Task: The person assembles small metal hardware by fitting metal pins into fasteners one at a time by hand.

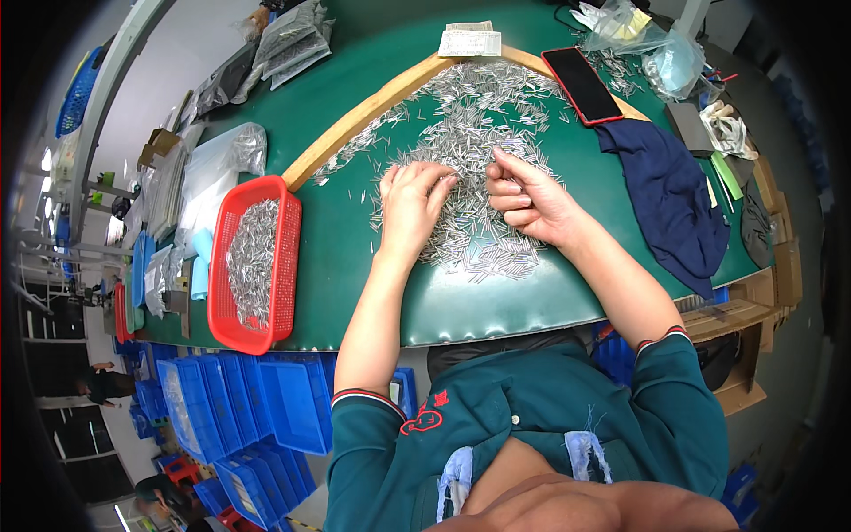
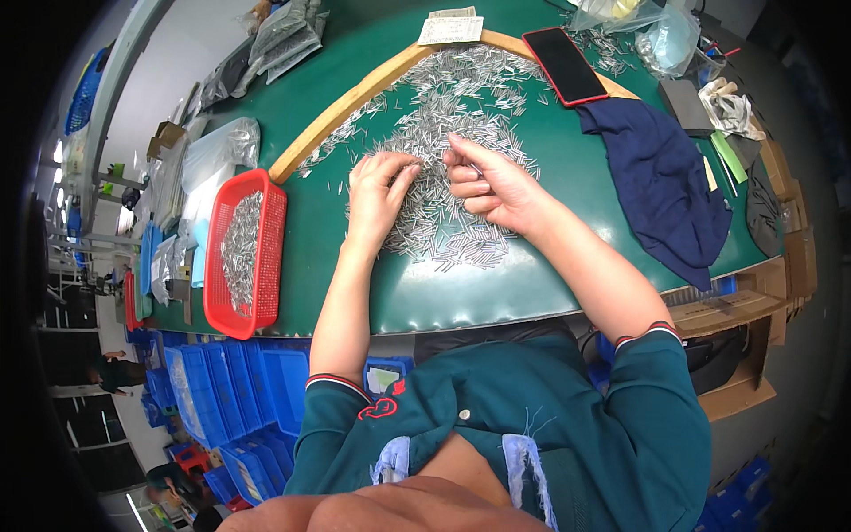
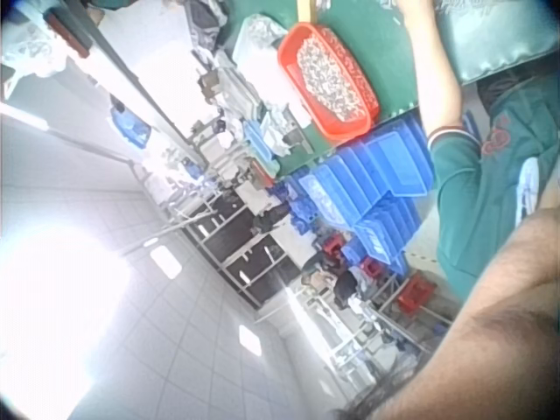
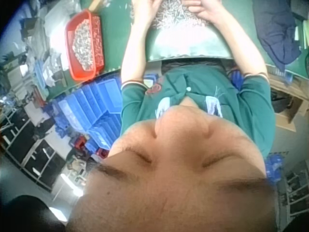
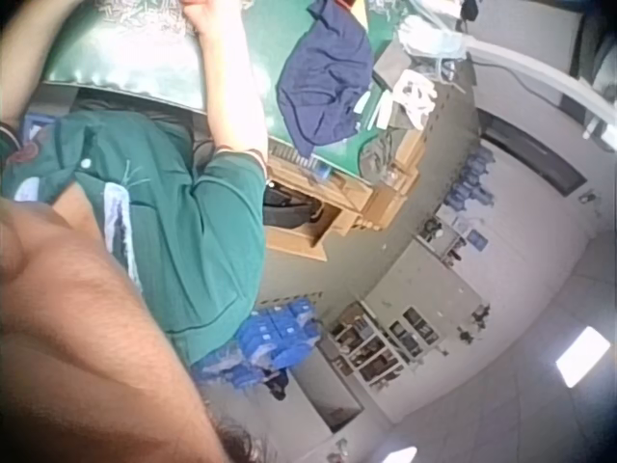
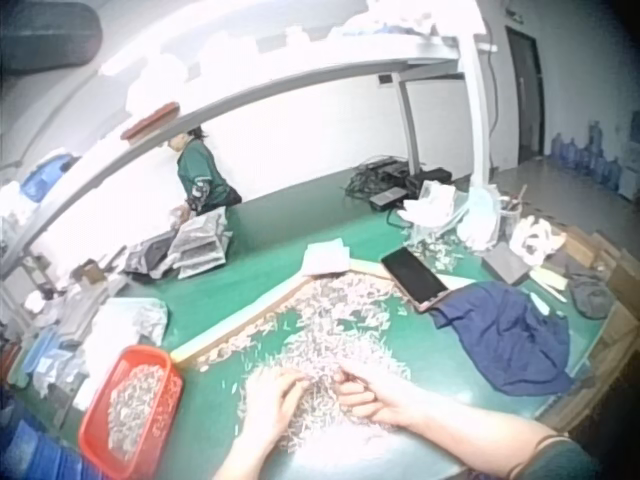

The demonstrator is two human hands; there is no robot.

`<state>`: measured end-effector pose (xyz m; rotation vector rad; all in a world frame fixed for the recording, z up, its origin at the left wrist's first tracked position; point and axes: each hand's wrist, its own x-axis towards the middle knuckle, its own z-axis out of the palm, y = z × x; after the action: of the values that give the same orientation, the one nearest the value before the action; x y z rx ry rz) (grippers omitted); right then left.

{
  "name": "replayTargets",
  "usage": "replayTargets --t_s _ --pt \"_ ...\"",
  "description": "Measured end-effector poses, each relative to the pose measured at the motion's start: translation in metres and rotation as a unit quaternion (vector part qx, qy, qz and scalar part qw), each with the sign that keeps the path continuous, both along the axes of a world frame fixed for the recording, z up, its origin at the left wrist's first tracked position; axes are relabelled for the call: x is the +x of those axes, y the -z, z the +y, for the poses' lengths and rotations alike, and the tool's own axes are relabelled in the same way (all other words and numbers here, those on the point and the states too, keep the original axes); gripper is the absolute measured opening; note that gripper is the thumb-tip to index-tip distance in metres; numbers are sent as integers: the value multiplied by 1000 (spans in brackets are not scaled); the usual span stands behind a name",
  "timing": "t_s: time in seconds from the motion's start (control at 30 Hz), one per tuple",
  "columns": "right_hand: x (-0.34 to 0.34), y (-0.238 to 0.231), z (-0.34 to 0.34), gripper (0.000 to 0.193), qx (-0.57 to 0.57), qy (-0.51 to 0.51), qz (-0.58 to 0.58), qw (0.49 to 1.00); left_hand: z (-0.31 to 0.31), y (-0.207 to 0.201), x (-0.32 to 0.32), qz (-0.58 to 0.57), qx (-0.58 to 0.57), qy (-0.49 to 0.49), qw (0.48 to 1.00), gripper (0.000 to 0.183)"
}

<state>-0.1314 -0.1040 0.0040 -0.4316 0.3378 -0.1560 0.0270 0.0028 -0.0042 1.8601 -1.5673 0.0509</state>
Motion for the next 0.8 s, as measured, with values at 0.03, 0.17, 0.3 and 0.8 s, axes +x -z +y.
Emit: replayTargets --t_s 0.03,0.17,0.3,0.8 --pt "0 2 0 27 -8 12 6 1000 -1 -1 0 -1 -1 1 1000 13" --pt "-1 -3 4 23 -115 45 89 988 -1 -3 -5 134 -7 22 991 12" --pt "-1 -1 11 22 -295 31 131 946 -3 -6 -18 174 -44 58 982 11" --pt "4 2 16 22 -378 106 140 909 -7 7 -12 -1 -138 48 989 18"
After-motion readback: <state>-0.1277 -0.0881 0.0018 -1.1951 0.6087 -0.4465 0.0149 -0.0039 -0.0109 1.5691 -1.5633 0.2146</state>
